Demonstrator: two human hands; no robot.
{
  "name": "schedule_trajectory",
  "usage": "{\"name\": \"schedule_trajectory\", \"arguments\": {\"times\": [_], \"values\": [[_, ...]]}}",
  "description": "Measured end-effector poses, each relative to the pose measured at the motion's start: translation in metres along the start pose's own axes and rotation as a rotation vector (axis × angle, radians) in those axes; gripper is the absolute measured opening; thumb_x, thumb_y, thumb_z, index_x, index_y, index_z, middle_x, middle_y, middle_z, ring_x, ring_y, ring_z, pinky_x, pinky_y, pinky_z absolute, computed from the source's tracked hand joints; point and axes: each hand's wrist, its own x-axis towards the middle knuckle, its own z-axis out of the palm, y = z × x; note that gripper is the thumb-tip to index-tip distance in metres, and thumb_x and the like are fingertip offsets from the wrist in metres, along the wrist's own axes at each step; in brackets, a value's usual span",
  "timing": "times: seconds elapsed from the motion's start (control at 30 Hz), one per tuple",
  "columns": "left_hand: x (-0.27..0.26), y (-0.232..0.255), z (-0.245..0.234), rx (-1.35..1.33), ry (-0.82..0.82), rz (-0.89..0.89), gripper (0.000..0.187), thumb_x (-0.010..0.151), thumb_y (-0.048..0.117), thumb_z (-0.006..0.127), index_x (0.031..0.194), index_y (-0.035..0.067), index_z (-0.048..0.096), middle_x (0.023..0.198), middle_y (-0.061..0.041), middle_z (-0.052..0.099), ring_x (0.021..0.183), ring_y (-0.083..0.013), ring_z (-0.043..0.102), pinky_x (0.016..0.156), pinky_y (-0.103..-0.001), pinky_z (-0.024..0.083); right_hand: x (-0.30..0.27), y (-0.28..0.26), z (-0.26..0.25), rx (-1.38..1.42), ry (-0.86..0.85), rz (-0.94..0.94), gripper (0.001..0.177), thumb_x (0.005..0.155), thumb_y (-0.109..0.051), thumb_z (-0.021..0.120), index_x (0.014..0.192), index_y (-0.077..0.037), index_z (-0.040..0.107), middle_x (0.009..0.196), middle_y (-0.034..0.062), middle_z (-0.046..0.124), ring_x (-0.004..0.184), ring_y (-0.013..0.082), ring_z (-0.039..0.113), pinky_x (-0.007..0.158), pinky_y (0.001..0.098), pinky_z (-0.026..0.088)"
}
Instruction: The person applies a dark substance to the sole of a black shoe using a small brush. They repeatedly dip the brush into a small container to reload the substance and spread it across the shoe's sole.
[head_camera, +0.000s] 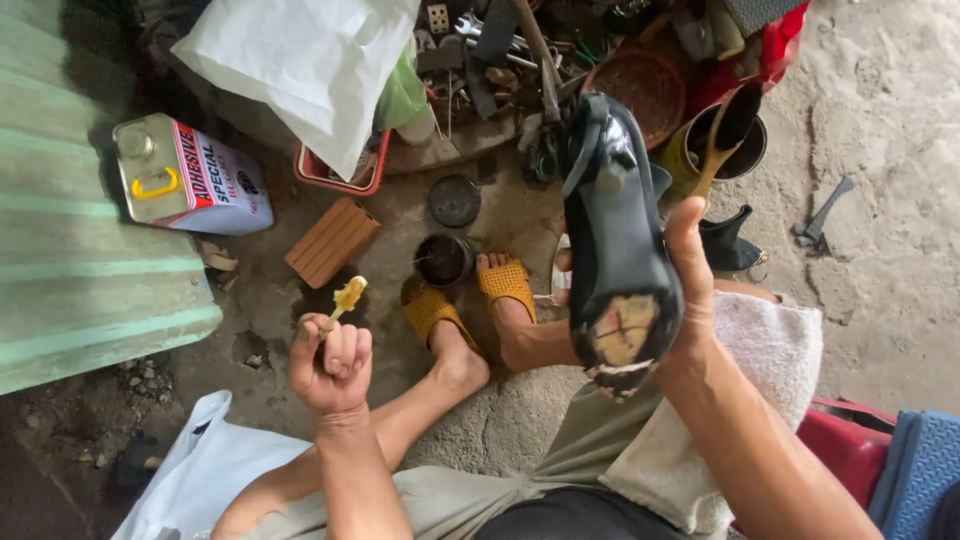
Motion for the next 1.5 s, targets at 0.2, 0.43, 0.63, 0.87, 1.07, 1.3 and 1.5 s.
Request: {"name": "schedule_trajectory", "arguments": {"times": [0.2, 0.43, 0.63, 0.87, 1.07, 1.3, 1.5], "values": [[0.0, -0.011, -0.016, 0.053, 0.009, -0.038, 0.018, 0.105, 0.015, 0.06, 0.106, 0.004, 0.075, 0.052, 0.001, 0.04, 0.046, -0.01, 0.031, 0.049, -0.026, 0.029, -0.002, -0.001, -0.004, -0.113, 0.04, -0.049, 0.079, 0.089, -0.052, 0.073, 0.142, 0.002, 0.05, 0.103, 0.0332, 0.07, 0.072, 0.0427, 0.075, 0.059, 0.0464, 0.067], [-0.001, -0.084, -0.109, 0.462, 0.713, -0.335, 0.015, 0.095, 0.023, 0.068, 0.091, 0.009, 0.066, 0.051, 0.005, 0.044, 0.04, -0.0048, 0.033, 0.042, -0.022, 0.025, 0.008, 0.004, 0.008, -0.104, 0.151, -0.157, 0.072, 0.089, -0.043, 0.073, 0.14, 0.004, 0.054, 0.117, 0.0263, 0.07, 0.084, 0.0355, 0.075, 0.064, 0.0409, 0.067], [0.03, -0.148, -0.176, 0.487, 0.864, -0.387, 0.027, 0.093, 0.026, 0.075, 0.101, 0.0, 0.069, 0.062, -0.001, 0.052, 0.044, -0.0079, 0.041, 0.044, -0.024, 0.036, 0.017, 0.019, 0.01, -0.153, 0.439, -0.277, 0.064, 0.088, -0.047, 0.068, 0.124, 0.006, 0.065, 0.111, 0.0321, 0.072, 0.084, 0.0456, 0.074, 0.067, 0.0563, 0.064], [0.015, -0.056, -0.027, 0.089, 0.316, -0.15, 0.017, 0.1, 0.016, 0.056, 0.084, 0.02, 0.053, 0.059, 0.01, 0.025, 0.041, -0.0042, 0.027, 0.047, -0.023, 0.024, 0.006, 0.014, 0.03, -0.014, 0.36, -0.18, 0.063, 0.096, -0.052, 0.062, 0.114, 0.007, 0.069, 0.102, 0.0326, 0.074, 0.078, 0.0447, 0.076, 0.055, 0.055, 0.064], [-0.048, 0.02, 0.164, 0.707, -0.01, 0.283, 0.039, 0.094, 0.013, 0.062, 0.062, 0.007, 0.04, 0.056, -0.007, 0.041, 0.049, -0.014, 0.038, 0.053, -0.031, 0.028, -0.001, 0.019, 0.012, 0.058, 0.08, 0.024, 0.069, 0.095, -0.047, 0.062, 0.137, 0.007, 0.056, 0.124, 0.0204, 0.068, 0.091, 0.0378, 0.074, 0.067, 0.049, 0.065], [-0.072, 0.077, 0.134, 1.167, -0.871, -0.018, 0.038, 0.104, 0.014, 0.046, 0.139, 0.003, 0.055, 0.07, -0.001, 0.048, 0.057, -0.015, 0.038, 0.063, -0.033, 0.046, -0.009, 0.031, 0.028, -0.059, 0.297, 0.094, 0.06, 0.087, -0.055, 0.067, 0.11, 0.001, 0.071, 0.087, 0.0191, 0.076, 0.076, 0.0311, 0.075, 0.067, 0.0373, 0.061], [-0.112, 0.032, 0.165, 1.59, -0.571, 0.31, 0.035, 0.084, 0.015, 0.079, 0.116, 0.008, 0.071, 0.096, -0.003, 0.071, 0.081, -0.0105, 0.08, 0.073, -0.026, 0.066, -0.012, 0.032, 0.039, -0.113, 0.369, 0.025, 0.044, 0.085, -0.051, 0.07, 0.106, -0.012, 0.065, 0.083, 0.0076, 0.068, 0.072, 0.0199, 0.065, 0.07, 0.0356, 0.056]]}}
